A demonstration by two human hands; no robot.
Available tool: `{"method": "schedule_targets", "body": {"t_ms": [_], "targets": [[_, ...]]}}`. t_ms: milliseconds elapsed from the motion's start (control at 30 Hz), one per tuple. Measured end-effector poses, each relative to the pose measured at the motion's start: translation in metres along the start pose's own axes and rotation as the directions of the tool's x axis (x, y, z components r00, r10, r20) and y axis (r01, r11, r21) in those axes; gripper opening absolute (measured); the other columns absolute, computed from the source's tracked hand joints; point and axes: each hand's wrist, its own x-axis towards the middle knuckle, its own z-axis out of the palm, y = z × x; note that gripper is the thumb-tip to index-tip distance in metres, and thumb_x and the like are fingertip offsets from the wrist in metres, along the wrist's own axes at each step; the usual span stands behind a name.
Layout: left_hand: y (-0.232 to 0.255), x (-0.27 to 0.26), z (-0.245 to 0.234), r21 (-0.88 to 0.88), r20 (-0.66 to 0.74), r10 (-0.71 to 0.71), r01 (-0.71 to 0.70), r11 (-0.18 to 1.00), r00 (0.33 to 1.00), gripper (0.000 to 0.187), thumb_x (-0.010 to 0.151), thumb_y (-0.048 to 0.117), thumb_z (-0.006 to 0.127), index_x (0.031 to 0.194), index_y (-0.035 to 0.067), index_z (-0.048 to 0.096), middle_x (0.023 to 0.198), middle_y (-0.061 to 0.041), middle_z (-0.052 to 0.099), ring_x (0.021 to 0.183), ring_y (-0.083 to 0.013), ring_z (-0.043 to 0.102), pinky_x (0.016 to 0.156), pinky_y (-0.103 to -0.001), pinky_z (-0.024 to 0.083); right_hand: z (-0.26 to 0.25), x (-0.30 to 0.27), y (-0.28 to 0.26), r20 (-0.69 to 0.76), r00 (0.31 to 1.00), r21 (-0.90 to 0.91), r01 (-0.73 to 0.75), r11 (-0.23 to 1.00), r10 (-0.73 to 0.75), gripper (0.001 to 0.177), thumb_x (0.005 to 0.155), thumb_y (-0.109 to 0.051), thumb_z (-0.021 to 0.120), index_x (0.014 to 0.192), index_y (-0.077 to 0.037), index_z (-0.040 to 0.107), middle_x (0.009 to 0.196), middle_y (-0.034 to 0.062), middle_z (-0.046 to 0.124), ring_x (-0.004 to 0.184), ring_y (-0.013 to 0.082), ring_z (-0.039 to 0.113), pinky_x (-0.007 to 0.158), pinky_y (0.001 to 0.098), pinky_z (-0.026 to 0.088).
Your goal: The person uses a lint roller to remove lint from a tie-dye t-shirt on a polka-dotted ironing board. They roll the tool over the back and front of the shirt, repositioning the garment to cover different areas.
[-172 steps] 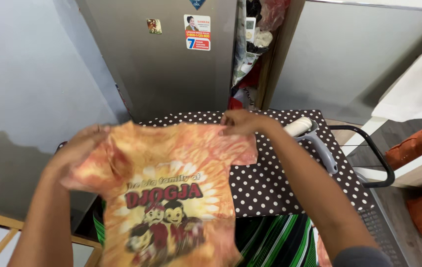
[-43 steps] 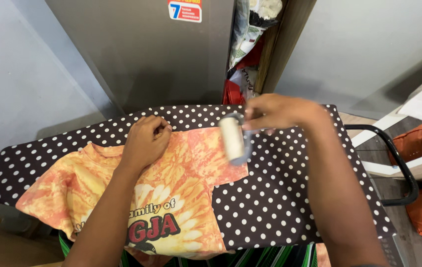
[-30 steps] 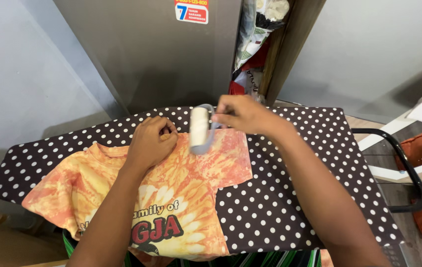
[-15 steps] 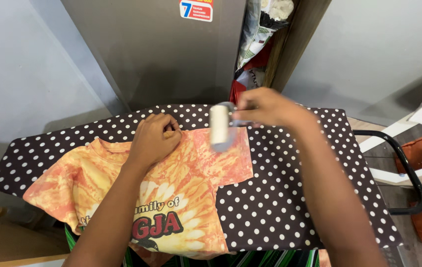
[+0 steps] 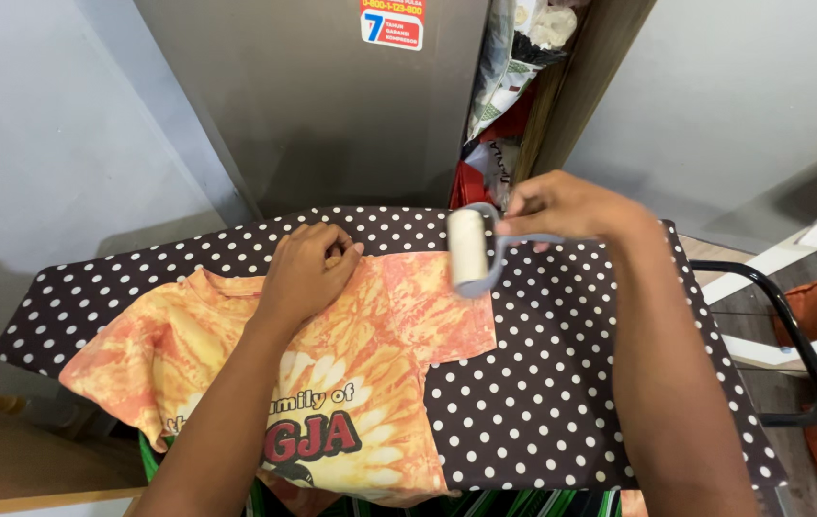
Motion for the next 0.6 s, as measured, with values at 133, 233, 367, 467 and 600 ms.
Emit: {"method": "schedule_targets", "body": {"t_ms": [133, 233, 367, 467, 600], "targets": [[0.000, 0.002, 0.000, 0.008, 0.015, -0.023, 0.022, 1.000, 1.000, 0.031, 0.097, 0.027, 0.064, 0.083, 0.000, 0.066, 0.081, -0.011, 0.066, 0.086, -0.0305, 0.061, 0.081, -0.044, 0.046, 0.044, 0.029, -0.021, -0.048, 0.988, -0.071, 0.146, 0.987, -0.150, 0.030, 0.088, -0.037, 0.076, 0.089, -0.007, 0.071, 0.080, 0.0033, 0.073, 0.070, 0.0109, 0.067, 0.061, 0.0284, 0.057], [-0.001, 0.002, -0.001, 0.020, 0.005, 0.005, -0.005, 1.000, 1.000, 0.031, 0.101, 0.025, 0.060, 0.084, -0.001, 0.066, 0.082, -0.013, 0.065, 0.087, -0.0319, 0.060, 0.081, -0.046, 0.045, 0.068, 0.044, -0.029, -0.086, 0.928, 0.039, 0.366, 0.930, -0.362, 0.030, 0.093, -0.037, 0.071, 0.092, -0.007, 0.068, 0.082, 0.0016, 0.076, 0.074, 0.0091, 0.067, 0.064, 0.0254, 0.054], [-0.003, 0.001, 0.000, 0.001, 0.009, -0.011, 0.011, 1.000, 1.000, 0.031, 0.100, 0.025, 0.060, 0.084, 0.000, 0.066, 0.081, -0.012, 0.065, 0.086, -0.0311, 0.060, 0.080, -0.045, 0.045, 0.040, 0.025, -0.016, -0.008, 0.977, -0.054, 0.214, 0.975, -0.215, 0.031, 0.090, -0.038, 0.074, 0.087, -0.008, 0.071, 0.081, 0.0035, 0.074, 0.072, 0.0106, 0.067, 0.063, 0.0267, 0.054], [-0.003, 0.000, 0.001, -0.007, 0.014, -0.028, 0.029, 1.000, 0.999, 0.029, 0.096, 0.027, 0.065, 0.083, 0.001, 0.066, 0.081, -0.011, 0.066, 0.085, -0.0298, 0.061, 0.081, -0.043, 0.046, -0.003, -0.004, -0.001, 0.031, 0.994, -0.039, -0.102, 0.994, 0.103, 0.028, 0.084, -0.038, 0.075, 0.088, -0.010, 0.076, 0.082, 0.0015, 0.078, 0.069, 0.0113, 0.068, 0.062, 0.0288, 0.058], [-0.002, 0.000, 0.001, 0.032, -0.006, 0.009, -0.008, 0.999, 1.000, 0.029, 0.090, 0.028, 0.072, 0.078, 0.002, 0.066, 0.078, -0.009, 0.067, 0.085, -0.0292, 0.062, 0.083, -0.044, 0.046, -0.020, -0.017, 0.006, 0.005, 0.991, -0.102, -0.134, 0.986, 0.136, 0.030, 0.084, -0.036, 0.078, 0.087, -0.006, 0.076, 0.080, 0.0058, 0.078, 0.065, 0.0139, 0.066, 0.060, 0.0308, 0.056]]}}
